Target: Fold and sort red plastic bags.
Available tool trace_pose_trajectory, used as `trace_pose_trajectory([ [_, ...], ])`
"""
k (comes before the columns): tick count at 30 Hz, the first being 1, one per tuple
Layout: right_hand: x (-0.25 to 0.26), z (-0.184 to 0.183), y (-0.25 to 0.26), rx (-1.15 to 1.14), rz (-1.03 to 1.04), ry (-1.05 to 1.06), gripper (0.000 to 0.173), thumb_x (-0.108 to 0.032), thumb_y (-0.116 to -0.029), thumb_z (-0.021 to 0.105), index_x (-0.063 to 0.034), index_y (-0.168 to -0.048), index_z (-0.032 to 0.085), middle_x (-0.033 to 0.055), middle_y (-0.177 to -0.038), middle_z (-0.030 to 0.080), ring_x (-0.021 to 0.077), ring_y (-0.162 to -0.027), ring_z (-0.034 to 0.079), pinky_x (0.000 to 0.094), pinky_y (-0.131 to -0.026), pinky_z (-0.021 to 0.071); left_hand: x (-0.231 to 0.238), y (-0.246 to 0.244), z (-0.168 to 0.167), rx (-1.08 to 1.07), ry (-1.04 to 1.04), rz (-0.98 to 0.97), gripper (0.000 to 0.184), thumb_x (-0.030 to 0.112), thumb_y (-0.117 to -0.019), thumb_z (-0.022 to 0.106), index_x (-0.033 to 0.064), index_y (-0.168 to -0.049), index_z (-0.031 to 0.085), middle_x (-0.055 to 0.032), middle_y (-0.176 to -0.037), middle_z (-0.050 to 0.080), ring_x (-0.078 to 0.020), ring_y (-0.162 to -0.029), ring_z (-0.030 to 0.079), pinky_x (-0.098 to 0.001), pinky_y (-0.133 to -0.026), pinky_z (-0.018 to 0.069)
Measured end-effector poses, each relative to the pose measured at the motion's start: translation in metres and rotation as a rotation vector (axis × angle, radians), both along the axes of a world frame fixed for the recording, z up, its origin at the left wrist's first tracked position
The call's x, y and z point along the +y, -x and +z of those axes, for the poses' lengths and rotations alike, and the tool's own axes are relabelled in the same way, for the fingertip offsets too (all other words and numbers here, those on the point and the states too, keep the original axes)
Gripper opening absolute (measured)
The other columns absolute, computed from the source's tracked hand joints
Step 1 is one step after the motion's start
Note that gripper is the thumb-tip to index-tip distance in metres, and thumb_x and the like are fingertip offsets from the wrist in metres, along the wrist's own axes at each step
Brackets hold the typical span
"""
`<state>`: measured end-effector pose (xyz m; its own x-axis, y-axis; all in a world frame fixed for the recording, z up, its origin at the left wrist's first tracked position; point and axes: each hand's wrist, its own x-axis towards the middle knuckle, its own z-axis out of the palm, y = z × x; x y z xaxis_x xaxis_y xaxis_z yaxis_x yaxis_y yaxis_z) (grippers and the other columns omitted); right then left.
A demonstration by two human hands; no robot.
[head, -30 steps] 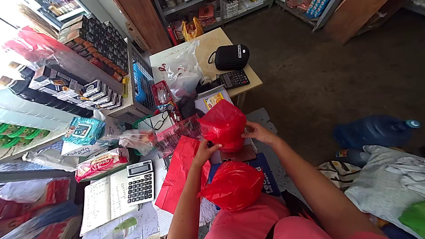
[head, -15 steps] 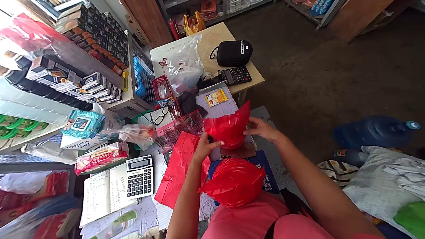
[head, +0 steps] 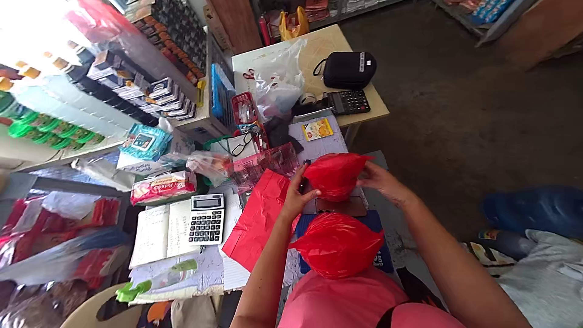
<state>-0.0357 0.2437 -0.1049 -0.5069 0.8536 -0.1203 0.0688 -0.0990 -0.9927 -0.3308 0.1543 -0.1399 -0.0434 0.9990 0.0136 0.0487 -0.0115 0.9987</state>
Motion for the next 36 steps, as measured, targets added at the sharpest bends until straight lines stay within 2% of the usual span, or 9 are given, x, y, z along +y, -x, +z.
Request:
trace_pose_trajectory([
  [3, -0.006, 0.011, -0.024, -0.057, -0.08, -0.011, 0.075, -0.037, -0.0833, 0.081, -0.0107, -0.148, 0.053, 0.0075, -0.149, 0.055, 0.0211, -0.138, 0.051, 0.0394, -0.111, 0.0478, -0.028, 0.025, 0.004, 0.223, 0.089, 0.153, 0.047, 0.029, -0.091, 0.076, -0.0032, -0.124, 0.065, -0.0174, -0.118, 0.07, -0.0238, -0.103, 0.07, -0.0414, -0.09, 0.0592],
  [6, -0.016, 0.013, -0.043, -0.149, -0.125, -0.005, 0.066, -0.036, -0.0892, 0.075, -0.0066, -0.145, 0.055, 0.0096, -0.148, 0.056, 0.0216, -0.136, 0.054, 0.0374, -0.111, 0.0475, -0.055, 0.051, -0.001, 0.579, 0.263, 0.218, 0.043, 0.037, -0.0898, 0.076, -0.0016, -0.107, 0.069, -0.0142, -0.096, 0.07, -0.0248, -0.087, 0.069, -0.0454, -0.083, 0.0578],
  [12, -0.033, 0.019, -0.041, -0.192, -0.068, 0.017, 0.052, -0.027, -0.0968, 0.068, -0.0016, -0.14, 0.057, 0.0141, -0.141, 0.061, 0.0225, -0.125, 0.063, 0.0352, -0.106, 0.0525, -0.073, 0.05, -0.016, 0.799, 0.522, 0.074, 0.052, 0.043, -0.0868, 0.079, -0.0001, -0.114, 0.067, -0.0191, -0.112, 0.067, -0.0338, -0.103, 0.067, -0.0539, -0.093, 0.0538],
  [17, -0.036, 0.033, -0.033, -0.235, -0.011, -0.016, 0.046, -0.026, -0.0987, 0.067, -0.0025, -0.137, 0.06, 0.0126, -0.137, 0.064, 0.0205, -0.121, 0.066, 0.0349, -0.104, 0.0542, -0.073, 0.043, -0.021, 0.85, 0.479, 0.089, 0.026, 0.022, -0.0973, 0.066, -0.0007, -0.11, 0.07, -0.0198, -0.113, 0.067, -0.032, -0.103, 0.067, -0.0482, -0.095, 0.054],
  [22, -0.038, 0.049, -0.039, -0.284, -0.003, -0.064, 0.048, -0.033, -0.0986, 0.066, -0.0048, -0.137, 0.061, 0.0118, -0.137, 0.064, 0.0205, -0.12, 0.066, 0.0351, -0.103, 0.0552, -0.077, 0.045, -0.021, 0.881, 0.458, 0.17, 0.029, 0.02, -0.1004, 0.058, -0.0016, -0.117, 0.067, -0.0215, -0.119, 0.066, -0.0334, -0.108, 0.067, -0.0476, -0.095, 0.055],
  [24, -0.039, 0.055, -0.041, -0.299, -0.007, -0.08, 0.05, -0.035, -0.0985, 0.066, -0.0053, -0.138, 0.061, 0.0122, -0.137, 0.064, 0.021, -0.121, 0.066, 0.0356, -0.103, 0.0554, -0.081, 0.049, -0.022, 0.859, 0.439, 0.174, 0.038, 0.027, -0.0993, 0.063, -0.0028, -0.122, 0.064, -0.0228, -0.121, 0.065, -0.0333, -0.108, 0.067, -0.0476, -0.095, 0.055],
  [27, -0.041, 0.062, -0.043, -0.312, 0.009, -0.095, 0.051, -0.038, -0.0988, 0.065, -0.0058, -0.138, 0.061, 0.0117, -0.137, 0.064, 0.0208, -0.121, 0.066, 0.0355, -0.103, 0.0552, -0.084, 0.054, -0.023, 0.823, 0.426, 0.155, 0.041, 0.027, -0.0932, 0.074, -0.0027, -0.121, 0.064, -0.0236, -0.118, 0.064, -0.0341, -0.103, 0.067, -0.0483, -0.093, 0.0554],
  [30, -0.042, 0.068, -0.042, -0.312, 0.019, -0.101, 0.049, -0.036, -0.0988, 0.065, -0.0057, -0.137, 0.061, 0.0114, -0.137, 0.064, 0.0203, -0.121, 0.066, 0.0348, -0.103, 0.0555, -0.083, 0.058, -0.021, 0.832, 0.38, 0.163, 0.027, 0.02, -0.0993, 0.064, -0.0007, -0.115, 0.07, -0.0208, -0.113, 0.068, -0.0329, -0.104, 0.068, -0.048, -0.095, 0.0551],
  [36, -0.047, 0.092, -0.038, -0.333, 0.087, -0.169, 0.054, -0.043, -0.0968, 0.066, -0.0096, -0.138, 0.062, 0.0071, -0.137, 0.065, 0.0181, -0.122, 0.065, 0.0337, -0.103, 0.0551, -0.084, 0.082, 0.001, 0.694, 0.254, 0.389, 0.03, 0.019, -0.1032, 0.055, -0.0035, -0.111, 0.073, -0.0196, -0.105, 0.073, -0.0286, -0.097, 0.072, -0.0469, -0.092, 0.0571],
])
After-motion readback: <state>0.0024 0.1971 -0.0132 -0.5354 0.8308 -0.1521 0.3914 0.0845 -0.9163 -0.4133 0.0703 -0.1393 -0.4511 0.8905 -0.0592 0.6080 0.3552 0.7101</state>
